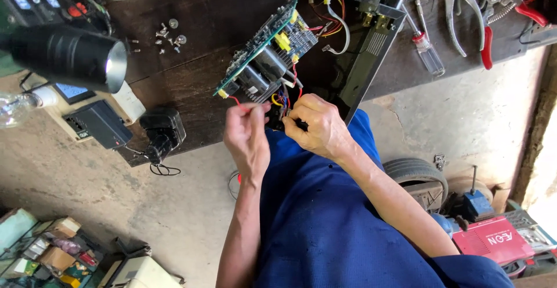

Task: Disconnecting internal wire connectors from a circuit board inside an electronic device housing.

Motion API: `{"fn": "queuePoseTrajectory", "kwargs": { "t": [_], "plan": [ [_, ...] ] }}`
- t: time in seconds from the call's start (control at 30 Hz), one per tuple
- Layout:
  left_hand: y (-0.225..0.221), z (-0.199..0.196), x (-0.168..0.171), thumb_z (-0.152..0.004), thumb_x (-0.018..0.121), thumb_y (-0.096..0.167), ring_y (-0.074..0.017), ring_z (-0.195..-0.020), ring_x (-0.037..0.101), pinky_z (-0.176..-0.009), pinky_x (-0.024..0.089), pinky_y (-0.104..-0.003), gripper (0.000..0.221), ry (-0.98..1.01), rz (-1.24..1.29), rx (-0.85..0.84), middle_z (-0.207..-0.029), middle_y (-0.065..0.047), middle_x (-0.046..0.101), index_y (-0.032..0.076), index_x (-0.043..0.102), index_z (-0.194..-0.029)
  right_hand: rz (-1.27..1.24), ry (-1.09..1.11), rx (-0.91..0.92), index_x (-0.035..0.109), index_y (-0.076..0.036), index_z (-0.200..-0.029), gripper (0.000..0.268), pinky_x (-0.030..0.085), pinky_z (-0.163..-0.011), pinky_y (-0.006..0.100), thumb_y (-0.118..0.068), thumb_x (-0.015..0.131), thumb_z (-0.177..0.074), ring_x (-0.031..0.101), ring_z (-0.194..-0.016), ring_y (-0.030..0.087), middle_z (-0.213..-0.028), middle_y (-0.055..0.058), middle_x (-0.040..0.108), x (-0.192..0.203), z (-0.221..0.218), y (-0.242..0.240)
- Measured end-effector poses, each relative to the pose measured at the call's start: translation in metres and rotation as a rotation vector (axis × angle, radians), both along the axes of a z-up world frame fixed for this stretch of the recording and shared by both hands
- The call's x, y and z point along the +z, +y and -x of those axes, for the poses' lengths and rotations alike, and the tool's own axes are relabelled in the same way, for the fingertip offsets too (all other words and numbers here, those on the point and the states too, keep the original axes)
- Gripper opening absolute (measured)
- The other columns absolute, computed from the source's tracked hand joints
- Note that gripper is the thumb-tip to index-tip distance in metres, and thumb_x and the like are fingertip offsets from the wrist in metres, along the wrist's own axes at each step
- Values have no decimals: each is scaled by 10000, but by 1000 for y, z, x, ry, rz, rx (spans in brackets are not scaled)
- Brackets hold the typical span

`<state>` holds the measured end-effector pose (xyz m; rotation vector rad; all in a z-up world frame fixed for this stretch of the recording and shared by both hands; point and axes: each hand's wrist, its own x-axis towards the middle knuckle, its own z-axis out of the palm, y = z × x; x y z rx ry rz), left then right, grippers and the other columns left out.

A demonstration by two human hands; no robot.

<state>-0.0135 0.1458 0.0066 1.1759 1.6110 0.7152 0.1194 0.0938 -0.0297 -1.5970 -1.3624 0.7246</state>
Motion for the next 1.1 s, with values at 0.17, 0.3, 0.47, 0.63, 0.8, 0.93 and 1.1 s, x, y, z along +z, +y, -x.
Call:
{"fn": "queuePoseTrajectory", "kwargs": {
  "t": [0.17, 0.3, 0.47, 0.63, 0.8, 0.93, 1.1],
  "plan": [
    [-1, 34, -4, -1067, 509, 198, -319, -913, 768, -662, 681, -375, 150, -323, -43, 134, -1072, -232, 724, 72, 480, -1143, 22, 3, -8, 646, -61, -708, 210, 554, -590, 284, -76, 761, -884, 648, -651, 223, -741, 57, 596, -4, 0, -3],
    [14, 51, 5, -1074, 496, 173, -327, -984, 768, -751, 685, -394, 109, -426, 41, 183, -1036, -226, 731, 75, 480, -1117, 12, 30, -17, 652, -55, -706, 202, 556, -590, 293, -61, 769, -871, 650, -643, 241, -730, 71, 608, -3, 1, -2],
    [15, 52, -16, -1065, 533, 173, -278, -902, 752, -785, 693, -441, 99, -654, 146, 311, -828, -113, 639, 125, 493, -1142, 22, 54, -7, 671, -79, -705, 173, 551, -608, 283, -58, 774, -843, 648, -640, 217, -744, 53, 624, 0, -1, -4],
    [3, 33, -3, -951, 721, 143, -174, -874, 714, -832, 663, -364, 135, -301, 160, 137, -854, -99, 678, 69, 629, -1016, 224, 220, 55, 743, -54, -764, 87, 579, -652, 295, -87, 791, -828, 705, -725, 223, -855, 79, 706, -5, -12, -6],
    [6, 21, 3, -888, 785, 163, -180, -979, 720, -921, 603, -367, 143, -101, 213, -74, -1012, -127, 750, 62, 778, -990, 339, 385, 110, 784, -58, -842, 49, 597, -711, 325, -92, 805, -812, 719, -812, 228, -926, 98, 720, 9, -22, 1],
    [3, 18, 2, -886, 809, 197, -91, -884, 643, -868, 572, -332, 114, -3, 219, -98, -897, -72, 721, 87, 811, -914, 352, 349, 18, 766, -51, -768, 135, 595, -700, 330, -140, 851, -822, 720, -791, 243, -881, 108, 718, 12, -15, 4],
    [-10, 6, -16, -925, 761, 273, -116, -903, 613, -891, 518, -357, 167, 20, 297, -68, -885, -73, 696, 112, 805, -921, 287, 221, -4, 729, -60, -708, 192, 587, -678, 303, -151, 838, -837, 707, -749, 214, -834, 72, 697, -11, -4, -6]
  ]
}}
